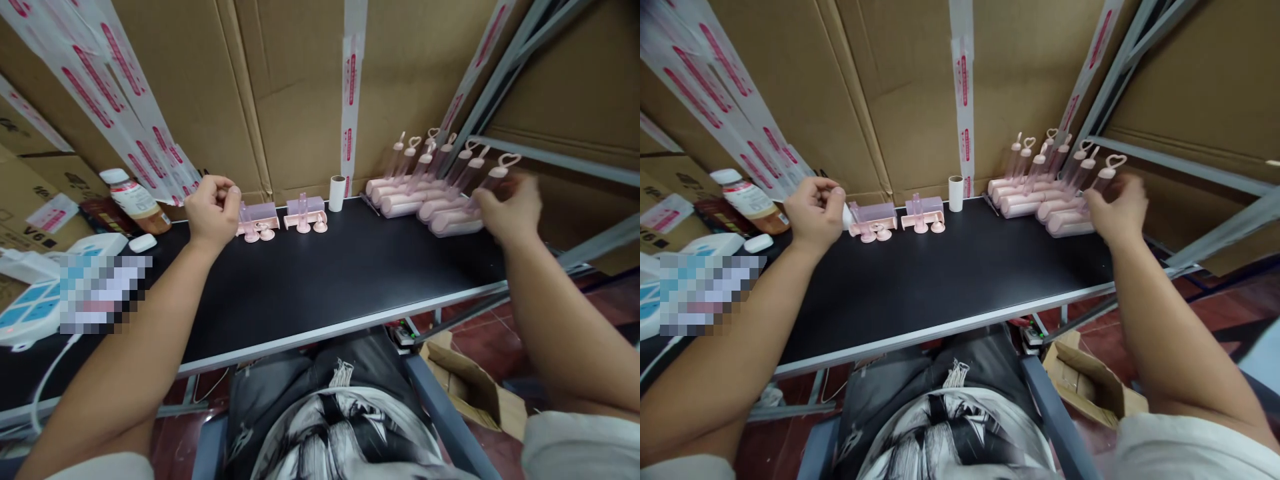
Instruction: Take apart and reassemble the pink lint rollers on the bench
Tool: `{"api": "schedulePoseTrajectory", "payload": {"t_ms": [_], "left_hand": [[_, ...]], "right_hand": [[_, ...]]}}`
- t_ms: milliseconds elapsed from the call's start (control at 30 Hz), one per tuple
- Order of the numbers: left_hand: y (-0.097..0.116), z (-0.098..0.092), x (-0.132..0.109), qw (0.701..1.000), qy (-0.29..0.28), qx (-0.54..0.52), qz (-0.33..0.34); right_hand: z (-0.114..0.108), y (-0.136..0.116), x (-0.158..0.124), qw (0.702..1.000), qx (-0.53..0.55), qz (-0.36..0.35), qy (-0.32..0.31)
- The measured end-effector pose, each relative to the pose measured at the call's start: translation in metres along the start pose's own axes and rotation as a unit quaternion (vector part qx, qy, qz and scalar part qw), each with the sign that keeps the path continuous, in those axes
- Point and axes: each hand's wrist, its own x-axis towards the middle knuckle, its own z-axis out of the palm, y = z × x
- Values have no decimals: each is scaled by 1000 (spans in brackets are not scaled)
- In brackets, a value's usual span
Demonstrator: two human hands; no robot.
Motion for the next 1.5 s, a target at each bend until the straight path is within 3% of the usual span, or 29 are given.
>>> {"api": "schedulePoseTrajectory", "payload": {"t_ms": [33, 100, 200, 267, 333, 400, 433, 500, 533, 600, 700, 767, 867, 933, 1000, 1100, 1200, 1300, 1400, 1500], "left_hand": [[1, -1, 0, 1000, 0, 0, 3], [3, -2, 0, 1000, 6, -2, 12], [10, -5, -2, 999, 13, -5, 35], [17, -7, -4, 999, 7, -1, 54], [27, -9, -6, 998, -13, 3, 68], [39, -11, -8, 996, -51, -1, 75], [45, -11, -9, 993, -86, -10, 75], [57, -11, -12, 978, -193, -41, 73], [63, -10, -14, 964, -251, -59, 69], [71, -6, -20, 936, -335, -84, 61], [75, 2, -27, 937, -330, -106, 52], [72, 4, -28, 947, -294, -129, 24], [63, -3, -20, 945, -284, -151, -55], [58, -13, -10, 940, -294, -148, -89], [53, -26, 1, 936, -309, -133, -100], [43, -44, 13, 911, -399, -60, -88], [28, -51, 17, 863, -497, 80, -53], [15, -45, 13, 815, -537, 209, -51], [10, -35, 9, 769, -568, 288, -58], [11, -28, 9, 751, -578, 313, -62]], "right_hand": [[0, 9, -5, 995, 30, 41, -91], [-4, 15, -15, 976, 82, 102, -173], [-15, 6, -28, 976, 96, 104, -167], [-26, -12, -37, 981, 106, 61, -151], [-36, -40, -47, 977, 159, -1, -143], [-46, -80, -61, 951, 269, -19, -150], [-49, -105, -70, 918, 352, 5, -183], [-51, -158, -88, 817, 501, 91, -271], [-50, -185, -97, 766, 548, 108, -319], [-44, -234, -114, 692, 606, 108, -377], [-32, -286, -132, 607, 656, 99, -437], [-24, -304, -137, 576, 670, 98, -458], [-17, -307, -135, 572, 660, 98, -477], [-14, -299, -129, 601, 636, 89, -476], [-11, -287, -120, 652, 603, 76, -453], [-3, -274, -105, 725, 558, 65, -398], [8, -269, -95, 751, 547, 70, -363], [17, -268, -95, 736, 569, 93, -356], [22, -268, -102, 684, 624, 98, -367], [23, -268, -110, 639, 664, 85, -380]]}}
